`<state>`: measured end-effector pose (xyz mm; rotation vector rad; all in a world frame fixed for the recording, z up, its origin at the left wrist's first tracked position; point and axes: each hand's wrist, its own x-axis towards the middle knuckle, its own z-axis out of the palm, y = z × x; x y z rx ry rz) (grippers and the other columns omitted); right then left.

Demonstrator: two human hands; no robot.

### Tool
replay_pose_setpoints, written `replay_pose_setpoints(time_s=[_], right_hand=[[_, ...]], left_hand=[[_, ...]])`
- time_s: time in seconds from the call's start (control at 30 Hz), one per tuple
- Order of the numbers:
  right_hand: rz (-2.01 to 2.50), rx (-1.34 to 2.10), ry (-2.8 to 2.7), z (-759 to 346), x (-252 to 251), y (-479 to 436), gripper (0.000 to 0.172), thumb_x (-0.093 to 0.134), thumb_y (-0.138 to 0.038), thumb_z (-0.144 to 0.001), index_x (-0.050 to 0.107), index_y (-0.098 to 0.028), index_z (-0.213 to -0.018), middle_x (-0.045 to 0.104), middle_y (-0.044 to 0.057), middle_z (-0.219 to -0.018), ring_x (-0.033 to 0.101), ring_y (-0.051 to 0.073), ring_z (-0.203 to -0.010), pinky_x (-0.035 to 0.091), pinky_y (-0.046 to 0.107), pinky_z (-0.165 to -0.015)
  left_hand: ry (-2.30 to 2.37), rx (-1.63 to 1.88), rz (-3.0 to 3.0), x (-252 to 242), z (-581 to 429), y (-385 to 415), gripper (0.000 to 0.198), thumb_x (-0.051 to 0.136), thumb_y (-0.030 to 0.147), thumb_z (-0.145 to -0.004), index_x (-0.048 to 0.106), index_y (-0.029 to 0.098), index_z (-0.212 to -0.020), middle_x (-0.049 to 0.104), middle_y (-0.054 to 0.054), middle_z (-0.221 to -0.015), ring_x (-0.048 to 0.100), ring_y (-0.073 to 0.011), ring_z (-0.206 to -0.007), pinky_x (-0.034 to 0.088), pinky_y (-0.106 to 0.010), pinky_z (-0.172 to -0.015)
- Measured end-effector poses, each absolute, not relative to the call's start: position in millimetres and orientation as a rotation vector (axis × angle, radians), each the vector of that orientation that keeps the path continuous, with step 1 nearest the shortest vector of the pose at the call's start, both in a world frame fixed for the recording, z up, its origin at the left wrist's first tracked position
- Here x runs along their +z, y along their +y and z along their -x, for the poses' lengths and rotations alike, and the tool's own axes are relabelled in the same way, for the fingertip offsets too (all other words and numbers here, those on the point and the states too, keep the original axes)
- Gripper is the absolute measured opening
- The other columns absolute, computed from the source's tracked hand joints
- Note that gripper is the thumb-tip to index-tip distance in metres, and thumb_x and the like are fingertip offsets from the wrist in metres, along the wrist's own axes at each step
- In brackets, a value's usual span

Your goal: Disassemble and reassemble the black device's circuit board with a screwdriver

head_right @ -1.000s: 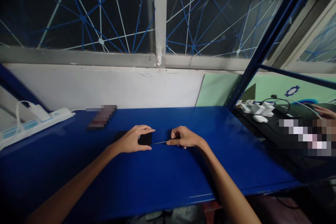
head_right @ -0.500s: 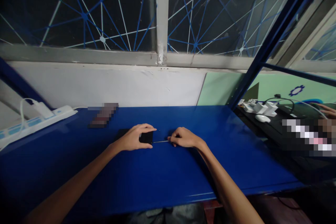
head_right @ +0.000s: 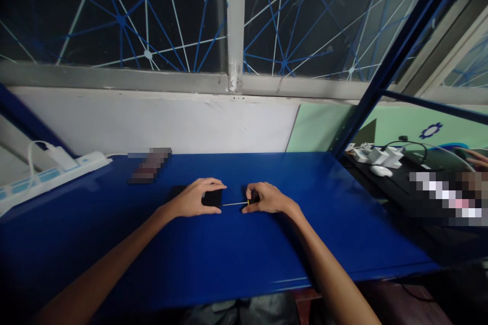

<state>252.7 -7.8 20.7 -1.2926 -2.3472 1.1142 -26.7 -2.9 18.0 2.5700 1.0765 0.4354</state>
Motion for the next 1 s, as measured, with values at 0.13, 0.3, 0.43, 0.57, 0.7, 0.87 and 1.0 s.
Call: replay_pose_setpoints(time_s=[0.13,0.3,0.43,0.57,0.7,0.87,1.0], right_hand=[[1.216,1.081,-2.315,-253.4,23.5,-8.9,0.036,0.065,-0.052,-0.081,0.058,-0.018,-0.092,0.057,-0.003,-0.064,0.046,0.010,-0.054,0.030,0.022,-0.051],[1.162,1.136,-2.300,-259.0,22.3,-5.6,0.030,0.061,-0.045,-0.085,0.063,-0.016,-0.094,0.062,0.001,-0.071,0.051,0.011,-0.060,0.035,0.022,-0.054],[1.205,1.130,-2.349,-261.6,20.5,-2.5,0.038,0.067,-0.053,-0.077,0.068,-0.015,-0.080,0.059,0.000,-0.067,0.046,0.010,-0.058,0.032,0.023,-0.053],[1.197,1.131,-2.334,-259.8,19.7,-2.9,0.040,0.074,-0.054,-0.069,0.062,-0.015,-0.071,0.053,-0.003,-0.063,0.042,0.009,-0.056,0.031,0.023,-0.053],[1.216,1.237,-2.281,-256.2,20.0,-6.5,0.039,0.077,-0.048,-0.069,0.053,-0.018,-0.077,0.049,-0.006,-0.060,0.040,0.008,-0.050,0.029,0.021,-0.049],[1.179,1.211,-2.308,-254.6,24.8,-10.1,0.037,0.072,-0.049,-0.075,0.057,-0.018,-0.085,0.050,-0.005,-0.059,0.040,0.008,-0.051,0.028,0.021,-0.047],[1.159,1.193,-2.285,-256.8,26.7,-9.9,0.035,0.058,-0.051,-0.086,0.062,-0.016,-0.087,0.054,-0.002,-0.064,0.044,0.010,-0.056,0.031,0.022,-0.050]], left_hand=[[1.082,0.426,-2.565,19.0,26.3,-3.9,0.065,0.073,0.055,-0.073,0.058,0.028,-0.130,0.057,-0.008,-0.132,0.053,-0.0314,-0.117,0.039,-0.046,-0.099],[1.081,0.422,-2.557,21.4,25.7,-5.5,0.064,0.070,0.057,-0.074,0.056,0.031,-0.131,0.057,-0.007,-0.132,0.053,-0.0318,-0.116,0.039,-0.047,-0.098],[1.075,0.421,-2.558,21.5,26.1,-5.6,0.064,0.070,0.057,-0.074,0.056,0.032,-0.132,0.056,-0.008,-0.133,0.052,-0.0323,-0.117,0.039,-0.048,-0.098],[1.071,0.416,-2.551,19.6,26.9,-4.4,0.064,0.068,0.059,-0.075,0.055,0.033,-0.133,0.055,-0.007,-0.133,0.053,-0.0321,-0.116,0.040,-0.048,-0.097],[1.068,0.406,-2.554,19.7,26.8,-4.3,0.063,0.068,0.057,-0.076,0.056,0.032,-0.132,0.055,-0.008,-0.133,0.054,-0.0312,-0.115,0.041,-0.047,-0.097],[1.073,0.387,-2.563,19.4,27.3,-5.5,0.061,0.068,0.055,-0.078,0.055,0.031,-0.133,0.053,-0.008,-0.136,0.051,-0.0322,-0.120,0.040,-0.048,-0.099],[1.106,0.376,-2.600,16.2,27.6,-5.1,0.059,0.064,0.056,-0.081,0.056,0.030,-0.133,0.052,-0.009,-0.139,0.048,-0.0336,-0.124,0.038,-0.049,-0.102]])
